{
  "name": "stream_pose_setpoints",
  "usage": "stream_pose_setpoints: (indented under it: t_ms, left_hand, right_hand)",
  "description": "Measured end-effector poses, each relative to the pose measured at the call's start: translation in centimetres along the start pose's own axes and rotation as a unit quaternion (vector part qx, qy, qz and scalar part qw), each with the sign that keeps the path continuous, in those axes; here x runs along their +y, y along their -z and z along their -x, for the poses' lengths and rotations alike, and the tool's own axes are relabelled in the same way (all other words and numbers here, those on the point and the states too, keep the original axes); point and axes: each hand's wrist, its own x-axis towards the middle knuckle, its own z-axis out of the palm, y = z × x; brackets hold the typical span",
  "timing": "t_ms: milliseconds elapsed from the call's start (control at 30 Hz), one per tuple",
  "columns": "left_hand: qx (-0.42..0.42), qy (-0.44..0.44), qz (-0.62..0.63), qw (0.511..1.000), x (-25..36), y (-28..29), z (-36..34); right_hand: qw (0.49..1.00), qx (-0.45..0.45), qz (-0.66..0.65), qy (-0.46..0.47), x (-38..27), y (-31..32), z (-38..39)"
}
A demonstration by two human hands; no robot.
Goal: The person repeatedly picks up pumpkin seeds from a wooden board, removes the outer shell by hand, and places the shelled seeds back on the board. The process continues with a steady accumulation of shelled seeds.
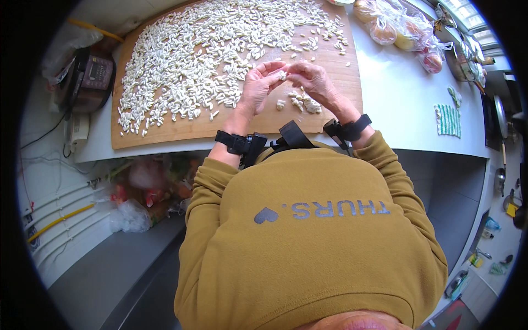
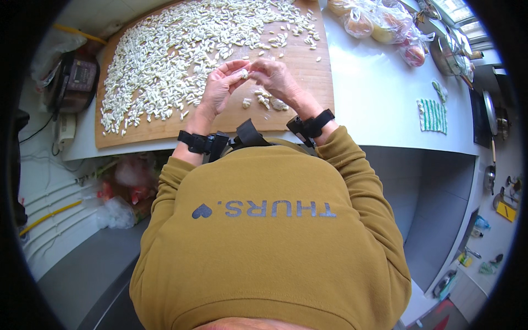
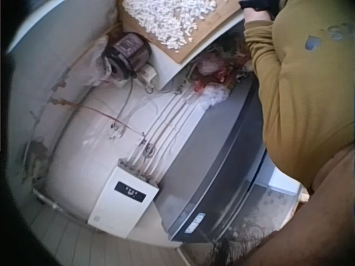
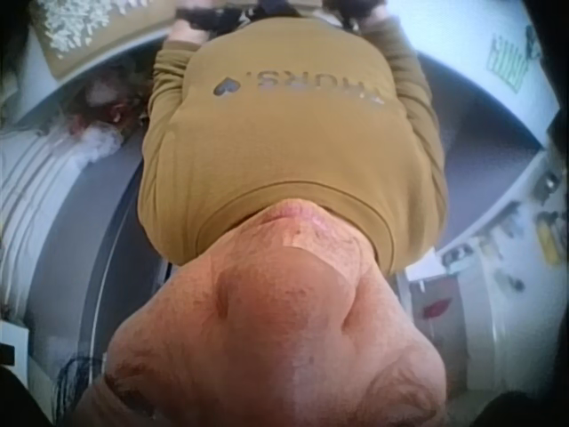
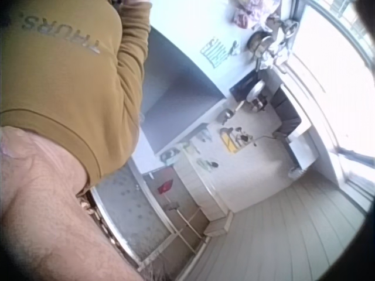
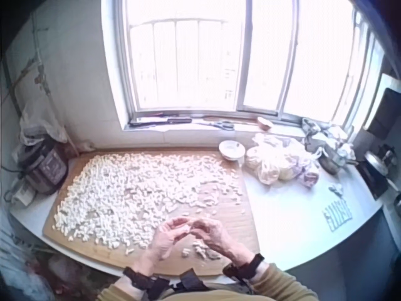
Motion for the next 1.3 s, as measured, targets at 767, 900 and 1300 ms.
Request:
stream_pose_setpoints:
  t_ms: [767,900,1300]
  left_hand:
    - [0.013,0.05,-0.031,0.998,-0.2,-0.3,-0.3]
    - [-0.025,0.072,-0.042,0.996,0.2,-0.7,-0.3]
    - [0.05,-0.049,-0.251,0.965,-0.6,0.2,-1.0]
  right_hand:
    - [0.915,0.011,-0.356,-0.189,-1.1,2.1,1.0]
    - [0.913,0.019,-0.362,-0.188,-1.2,1.9,1.0]
    - [0.934,-0.06,-0.313,-0.159,-1.3,2.4,1.0]
